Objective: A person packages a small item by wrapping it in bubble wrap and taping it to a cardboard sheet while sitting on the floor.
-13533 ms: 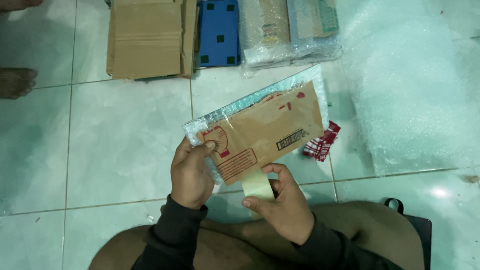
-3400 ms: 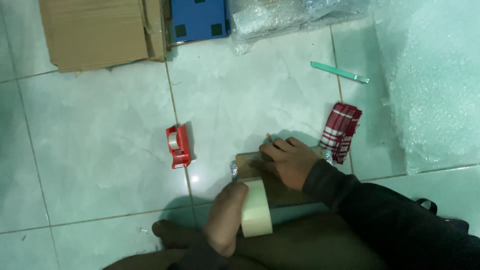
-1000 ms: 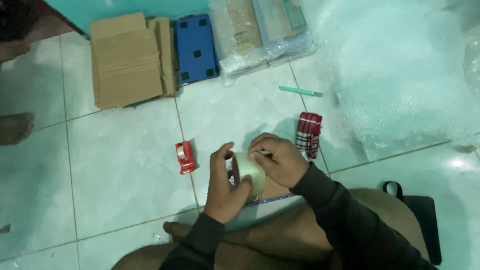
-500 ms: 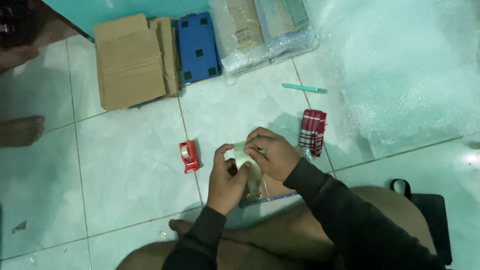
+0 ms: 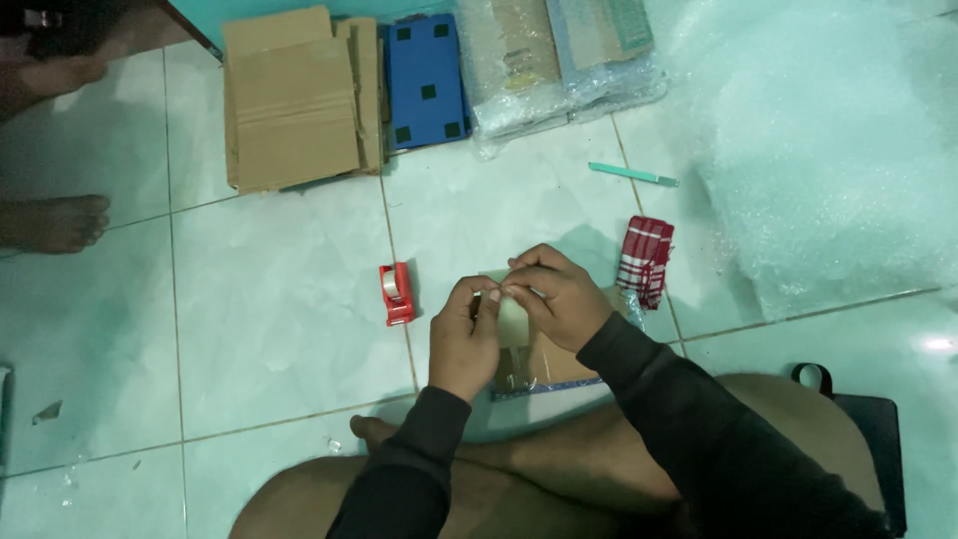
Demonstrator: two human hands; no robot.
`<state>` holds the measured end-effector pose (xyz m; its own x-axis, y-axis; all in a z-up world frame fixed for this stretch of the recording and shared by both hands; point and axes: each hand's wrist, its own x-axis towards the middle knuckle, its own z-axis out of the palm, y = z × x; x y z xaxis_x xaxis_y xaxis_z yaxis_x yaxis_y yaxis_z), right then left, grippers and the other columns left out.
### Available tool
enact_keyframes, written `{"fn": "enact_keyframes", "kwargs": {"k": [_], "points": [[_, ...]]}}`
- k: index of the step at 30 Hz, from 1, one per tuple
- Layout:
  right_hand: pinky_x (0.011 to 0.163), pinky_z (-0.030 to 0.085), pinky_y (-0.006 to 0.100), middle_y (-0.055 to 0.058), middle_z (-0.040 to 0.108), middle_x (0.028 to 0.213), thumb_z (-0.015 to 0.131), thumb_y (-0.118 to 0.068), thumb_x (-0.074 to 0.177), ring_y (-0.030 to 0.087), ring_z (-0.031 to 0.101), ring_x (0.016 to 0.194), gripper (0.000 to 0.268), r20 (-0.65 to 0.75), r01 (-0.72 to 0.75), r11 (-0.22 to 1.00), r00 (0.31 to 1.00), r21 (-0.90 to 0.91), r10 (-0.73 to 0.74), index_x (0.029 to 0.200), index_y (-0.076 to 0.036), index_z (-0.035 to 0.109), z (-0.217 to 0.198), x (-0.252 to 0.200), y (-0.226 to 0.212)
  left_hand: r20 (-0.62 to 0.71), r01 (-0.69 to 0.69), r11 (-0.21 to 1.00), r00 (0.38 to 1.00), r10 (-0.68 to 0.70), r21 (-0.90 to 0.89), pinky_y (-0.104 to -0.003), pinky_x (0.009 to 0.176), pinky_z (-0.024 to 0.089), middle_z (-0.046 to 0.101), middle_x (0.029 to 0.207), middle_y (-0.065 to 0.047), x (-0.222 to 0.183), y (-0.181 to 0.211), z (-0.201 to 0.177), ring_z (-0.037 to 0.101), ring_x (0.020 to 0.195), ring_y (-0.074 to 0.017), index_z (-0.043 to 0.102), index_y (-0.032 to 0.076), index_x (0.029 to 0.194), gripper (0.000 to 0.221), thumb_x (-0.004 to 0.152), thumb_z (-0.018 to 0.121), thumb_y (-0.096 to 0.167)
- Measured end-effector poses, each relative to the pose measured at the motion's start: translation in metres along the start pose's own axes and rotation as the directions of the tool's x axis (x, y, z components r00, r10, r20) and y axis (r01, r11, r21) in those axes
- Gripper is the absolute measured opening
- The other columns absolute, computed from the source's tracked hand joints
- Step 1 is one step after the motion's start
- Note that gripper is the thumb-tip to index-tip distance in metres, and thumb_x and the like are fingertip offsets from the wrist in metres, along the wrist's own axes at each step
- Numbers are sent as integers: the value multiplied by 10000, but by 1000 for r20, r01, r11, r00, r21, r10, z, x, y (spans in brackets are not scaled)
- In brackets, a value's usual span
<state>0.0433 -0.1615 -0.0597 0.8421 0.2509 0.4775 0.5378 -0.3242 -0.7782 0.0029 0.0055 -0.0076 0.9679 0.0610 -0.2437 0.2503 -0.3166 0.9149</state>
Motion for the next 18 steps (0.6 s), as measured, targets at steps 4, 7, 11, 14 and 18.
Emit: {"fn": "enact_keyframes", "kwargs": {"k": [4,7,11,14,18], "points": [[729,596,380,68,674,905,683,-162,1015,287,720,788,107,-45,-34,999,998,-31,32,1049,-109,769,-1,0,7,-23,48,998,999,-47,50,-357,656,477,684,717,-123,1,-3,-1,621,683,-222,650,157,1107,135,1066,535,215],[728,616,387,70,696,912,698,-126,999,301,743,840,76,-54,-135,991,989,-15,134,1026,-99,763,-1,2,2,-48,2,998,999,2,68,-395,668,510,729,789,-196,2,0,-1,672,713,-300,647,134,1090,139,1067,527,201],[766,622,463,145,699,962,681,-110,1004,383,736,925,88,-41,-290,955,955,69,293,1052,-52,727,-6,7,-1,-86,26,974,996,-7,223,-460,721,544,755,876,-217,9,-2,-8,719,822,-400,635,145,1116,151,1060,534,242],[791,633,469,160,688,1005,729,-118,958,409,729,1001,119,8,-380,925,925,-1,380,1053,-47,717,-10,2,18,-116,75,902,993,-28,424,-513,796,568,767,922,-191,22,-21,-16,732,933,-439,627,176,1123,160,1040,549,288],[921,603,421,128,690,1111,715,-212,958,345,692,1171,196,115,-581,793,788,-185,604,1115,-95,731,-23,9,18,-120,142,736,989,-83,662,-500,843,597,771,963,-116,31,-46,-19,750,946,-370,657,220,1152,215,1036,502,312]]}}
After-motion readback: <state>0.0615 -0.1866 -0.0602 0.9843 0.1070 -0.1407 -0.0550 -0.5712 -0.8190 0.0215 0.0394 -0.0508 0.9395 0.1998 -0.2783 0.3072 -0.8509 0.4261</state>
